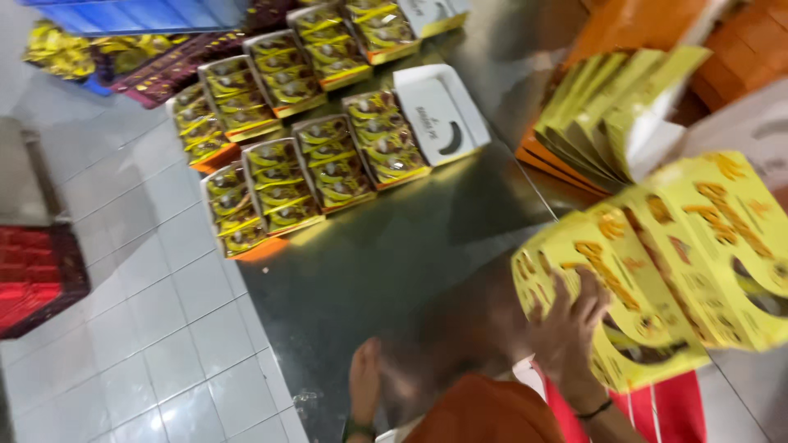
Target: The person organizes boxes of bakery items by hand, moving them between a workspace and stacks on the table.
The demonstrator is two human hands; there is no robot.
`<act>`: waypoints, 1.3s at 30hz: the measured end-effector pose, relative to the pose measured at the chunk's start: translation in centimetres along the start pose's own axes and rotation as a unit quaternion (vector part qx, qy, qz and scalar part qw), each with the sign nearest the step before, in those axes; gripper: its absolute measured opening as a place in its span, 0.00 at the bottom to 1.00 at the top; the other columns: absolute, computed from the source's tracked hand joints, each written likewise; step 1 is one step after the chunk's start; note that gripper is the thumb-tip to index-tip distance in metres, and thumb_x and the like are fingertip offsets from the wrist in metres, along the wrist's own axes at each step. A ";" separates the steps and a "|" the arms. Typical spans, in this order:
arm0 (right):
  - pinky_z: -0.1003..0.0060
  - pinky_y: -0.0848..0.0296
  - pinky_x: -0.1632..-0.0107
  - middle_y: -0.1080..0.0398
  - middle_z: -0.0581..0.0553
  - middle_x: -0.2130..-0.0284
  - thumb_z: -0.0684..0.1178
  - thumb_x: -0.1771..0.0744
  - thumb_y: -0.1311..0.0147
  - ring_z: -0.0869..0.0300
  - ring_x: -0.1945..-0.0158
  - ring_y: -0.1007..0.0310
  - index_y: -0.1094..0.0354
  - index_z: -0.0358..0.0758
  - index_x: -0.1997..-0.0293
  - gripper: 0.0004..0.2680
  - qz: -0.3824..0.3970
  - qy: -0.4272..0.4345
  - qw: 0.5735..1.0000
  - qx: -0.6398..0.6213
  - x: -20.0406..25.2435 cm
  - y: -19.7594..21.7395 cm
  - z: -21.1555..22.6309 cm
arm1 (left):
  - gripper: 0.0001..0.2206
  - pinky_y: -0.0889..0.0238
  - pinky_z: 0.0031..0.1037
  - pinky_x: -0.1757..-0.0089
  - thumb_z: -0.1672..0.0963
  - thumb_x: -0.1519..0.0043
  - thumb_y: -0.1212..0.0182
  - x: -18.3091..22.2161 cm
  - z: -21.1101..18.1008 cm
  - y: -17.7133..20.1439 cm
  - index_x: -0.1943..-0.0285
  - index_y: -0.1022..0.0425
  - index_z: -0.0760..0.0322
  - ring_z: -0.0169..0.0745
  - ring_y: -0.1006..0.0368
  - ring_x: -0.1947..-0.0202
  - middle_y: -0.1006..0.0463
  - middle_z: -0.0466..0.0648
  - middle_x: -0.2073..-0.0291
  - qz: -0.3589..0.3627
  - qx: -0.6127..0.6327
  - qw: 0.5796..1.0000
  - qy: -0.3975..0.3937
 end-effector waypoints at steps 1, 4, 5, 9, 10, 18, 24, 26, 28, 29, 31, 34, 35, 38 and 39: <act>0.37 0.49 0.30 0.42 0.24 0.38 0.52 0.34 0.52 0.31 0.31 0.45 0.36 0.35 0.34 0.20 -0.006 0.021 0.995 -0.102 -1.4 -1.0 2.1 | 0.24 0.34 0.42 0.43 0.48 0.28 0.51 0.4 2.1 2.0 0.34 0.28 0.71 0.59 0.26 0.40 0.21 0.64 0.43 -0.057 0.047 0.997 0.003; 0.48 0.40 0.32 0.35 0.38 0.45 0.50 0.35 0.45 0.43 0.37 0.36 0.31 0.43 0.40 0.16 0.102 -0.072 0.935 -0.331 -5.7 -7.9 7.0 | 0.17 0.31 0.41 0.53 0.56 0.33 0.49 1.4 7.0 3.9 0.38 0.28 0.72 0.61 0.25 0.46 0.22 0.66 0.45 -0.076 0.312 0.946 -0.050; 0.52 0.38 0.35 0.30 0.42 0.47 0.50 0.33 0.43 0.49 0.39 0.31 0.30 0.44 0.42 0.14 0.208 -0.189 0.858 -0.430 -7.1 -11.2 8.6 | 0.17 0.32 0.41 0.59 0.62 0.38 0.49 1.2 8.0 3.9 0.40 0.29 0.72 0.63 0.26 0.47 0.25 0.67 0.43 -0.019 0.512 0.851 -0.114; 0.57 0.28 0.58 0.32 0.52 0.70 0.51 0.32 0.46 0.60 0.66 0.29 0.31 0.49 0.61 0.03 0.268 -0.456 0.607 -0.593 -14.4 -21.7 11.3 | 0.15 0.26 0.39 0.51 0.54 0.33 0.42 -2.4 4.2 0.3 0.41 0.20 0.65 0.57 0.20 0.46 0.16 0.60 0.49 -0.160 0.127 0.978 0.038; 0.56 0.29 0.53 0.33 0.45 0.60 0.55 0.31 0.43 0.55 0.57 0.29 0.36 0.44 0.49 0.11 0.242 -0.532 0.535 -0.610 -15.7 -24.0 10.9 | 0.17 0.28 0.38 0.50 0.52 0.32 0.46 -4.4 2.5 -0.5 0.43 0.20 0.66 0.55 0.20 0.48 0.16 0.59 0.50 -0.135 0.197 0.970 0.053; 0.58 0.34 0.72 0.41 0.43 0.69 0.56 0.32 0.37 0.55 0.75 0.36 0.38 0.34 0.54 0.16 0.163 -0.635 0.459 -0.599 -21.5 -34.1 8.3 | 0.25 0.30 0.44 0.48 0.43 0.28 0.55 -20.0 -19.0 -8.3 0.35 0.28 0.61 0.58 0.24 0.45 0.22 0.56 0.45 -0.024 0.002 0.995 -0.100; 0.58 0.26 0.79 0.37 0.41 0.79 0.48 0.35 0.36 0.58 0.83 0.33 0.35 0.32 0.66 0.10 0.118 -0.661 0.467 -0.575 -21.5 -35.6 8.8 | 0.29 0.46 0.49 0.32 0.48 0.27 0.56 -28.0 -25.2 -12.1 0.22 0.50 0.70 0.60 0.43 0.28 0.42 0.64 0.29 -0.013 -0.090 0.993 -0.071; 0.53 0.22 0.79 0.38 0.38 0.78 0.40 0.39 0.34 0.55 0.80 0.33 0.37 0.33 0.66 0.10 0.120 -0.634 0.473 -0.600 -21.0 -34.5 9.7 | 0.21 0.31 0.43 0.42 0.49 0.27 0.56 -30.4 -24.1 -12.7 0.33 0.35 0.66 0.52 0.27 0.41 0.27 0.57 0.42 -0.036 -0.166 0.984 -0.054; 0.45 0.19 0.70 0.36 0.34 0.63 0.40 0.38 0.38 0.46 0.68 0.28 0.39 0.36 0.51 0.14 0.149 -0.600 0.480 -0.622 -21.2 -34.1 10.5 | 0.13 0.30 0.41 0.54 0.51 0.27 0.58 -32.2 -23.7 -12.6 0.49 0.34 0.63 0.50 0.28 0.57 0.30 0.53 0.60 -0.058 -0.218 0.971 -0.077; 0.38 0.17 0.62 0.34 0.29 0.49 0.40 0.36 0.42 0.38 0.56 0.24 0.41 0.38 0.37 0.20 0.181 -0.563 0.486 -0.644 -21.0 -33.7 10.9 | 0.15 0.30 0.38 0.67 0.53 0.28 0.61 -32.8 -23.3 -12.5 0.65 0.33 0.60 0.49 0.28 0.74 0.32 0.49 0.77 -0.083 -0.269 0.954 -0.100; 0.44 0.19 0.61 0.36 0.29 0.48 0.39 0.36 0.45 0.41 0.56 0.26 0.41 0.35 0.36 0.20 0.178 -0.553 0.523 -0.623 -22.3 -30.3 12.1 | 0.14 0.34 0.41 0.68 0.55 0.27 0.63 -32.2 -23.9 -12.2 0.59 0.34 0.66 0.54 0.29 0.74 0.32 0.55 0.74 -0.063 -0.224 0.965 -0.123; 0.46 0.21 0.55 0.39 0.27 0.45 0.37 0.35 0.51 0.42 0.54 0.30 0.43 0.34 0.31 0.22 0.169 -0.507 0.542 -0.648 -23.0 -27.8 13.0 | 0.12 0.42 0.41 0.71 0.56 0.26 0.65 -31.6 -26.1 -11.9 0.53 0.37 0.70 0.53 0.34 0.76 0.32 0.57 0.73 -0.040 -0.180 0.973 -0.139; 0.43 0.22 0.51 0.41 0.26 0.42 0.36 0.35 0.55 0.39 0.51 0.30 0.46 0.37 0.28 0.24 0.163 -0.475 0.525 -0.687 -22.9 -27.3 13.1 | 0.10 0.45 0.40 0.72 0.56 0.25 0.65 -31.3 -27.0 -11.9 0.52 0.39 0.67 0.47 0.36 0.79 0.32 0.53 0.74 -0.031 -0.182 0.974 -0.129; 0.33 0.31 0.43 0.45 0.25 0.38 0.37 0.33 0.55 0.35 0.41 0.38 0.55 0.32 0.26 0.24 0.132 -0.457 0.469 -0.744 -23.1 -23.0 14.0 | 0.12 0.46 0.36 0.75 0.55 0.25 0.67 -29.4 -27.9 -11.9 0.53 0.38 0.64 0.41 0.38 0.84 0.33 0.53 0.79 -0.138 -0.159 0.968 -0.138; 0.33 0.31 0.43 0.45 0.25 0.38 0.37 0.33 0.55 0.35 0.41 0.38 0.55 0.32 0.26 0.24 0.133 -0.453 0.469 -0.746 -22.8 -22.3 13.9 | 0.12 0.46 0.36 0.75 0.55 0.25 0.67 -27.3 -28.4 -10.9 0.53 0.38 0.64 0.41 0.38 0.84 0.33 0.53 0.79 -0.141 -0.157 0.967 -0.140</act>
Point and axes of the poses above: each hand's wrist, its own x-axis away from the middle knuckle, its own y-axis out of the back of the hand, z = x × y, the point moved 2 cm from there along -x, towards the middle knuckle
